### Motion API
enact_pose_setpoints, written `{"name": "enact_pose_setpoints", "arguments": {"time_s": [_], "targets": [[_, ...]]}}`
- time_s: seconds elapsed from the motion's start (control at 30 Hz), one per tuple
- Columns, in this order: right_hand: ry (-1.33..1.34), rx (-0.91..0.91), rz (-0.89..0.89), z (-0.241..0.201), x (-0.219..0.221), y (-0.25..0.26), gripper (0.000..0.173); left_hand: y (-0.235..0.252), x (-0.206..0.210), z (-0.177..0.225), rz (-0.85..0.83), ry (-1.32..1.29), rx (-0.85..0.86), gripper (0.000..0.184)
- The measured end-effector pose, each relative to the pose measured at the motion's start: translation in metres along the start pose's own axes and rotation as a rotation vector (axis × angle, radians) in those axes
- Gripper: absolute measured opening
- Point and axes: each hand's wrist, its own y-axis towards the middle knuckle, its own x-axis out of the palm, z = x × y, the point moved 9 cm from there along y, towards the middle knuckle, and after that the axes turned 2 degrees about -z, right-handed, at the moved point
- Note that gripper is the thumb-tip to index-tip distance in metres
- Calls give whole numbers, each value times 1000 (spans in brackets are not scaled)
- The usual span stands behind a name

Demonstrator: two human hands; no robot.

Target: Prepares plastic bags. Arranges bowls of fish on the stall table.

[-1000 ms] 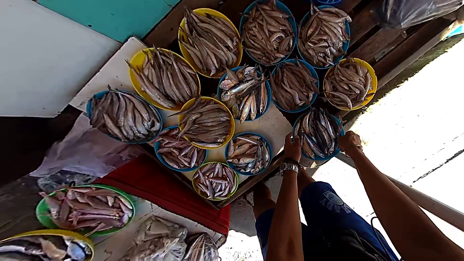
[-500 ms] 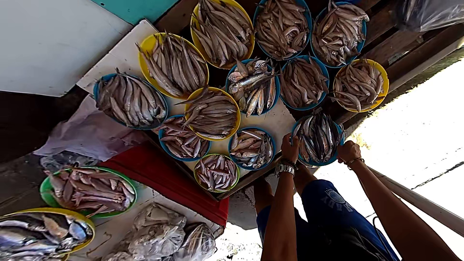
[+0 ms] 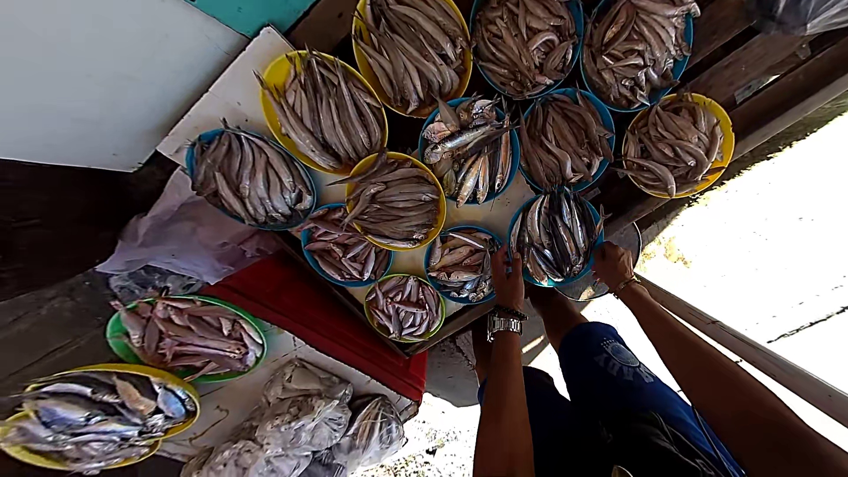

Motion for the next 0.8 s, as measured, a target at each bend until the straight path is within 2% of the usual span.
{"name": "enact_pose_setpoints", "arguments": {"time_s": [0.17, 0.27, 0.4, 0.57, 0.7, 0.8], "targets": [[7, -9, -18, -21, 14, 36, 35, 21, -11, -16, 45, 39, -82, 50], [24, 11, -51, -23, 17, 42, 37, 26, -16, -26, 78, 31, -101, 50], [70, -11, -82, -22, 22, 43, 36, 25, -18, -17, 94, 16, -58, 50], [110, -21, -55, -19, 18, 46, 36, 29, -14, -15, 37, 36, -29, 56], [247, -7, -28, -16, 15, 40, 36, 23, -18, -11, -74, -11, -68, 61], [510, 85, 59, -11, -8, 34, 41, 15, -27, -6, -92, -3, -78, 60]]}}
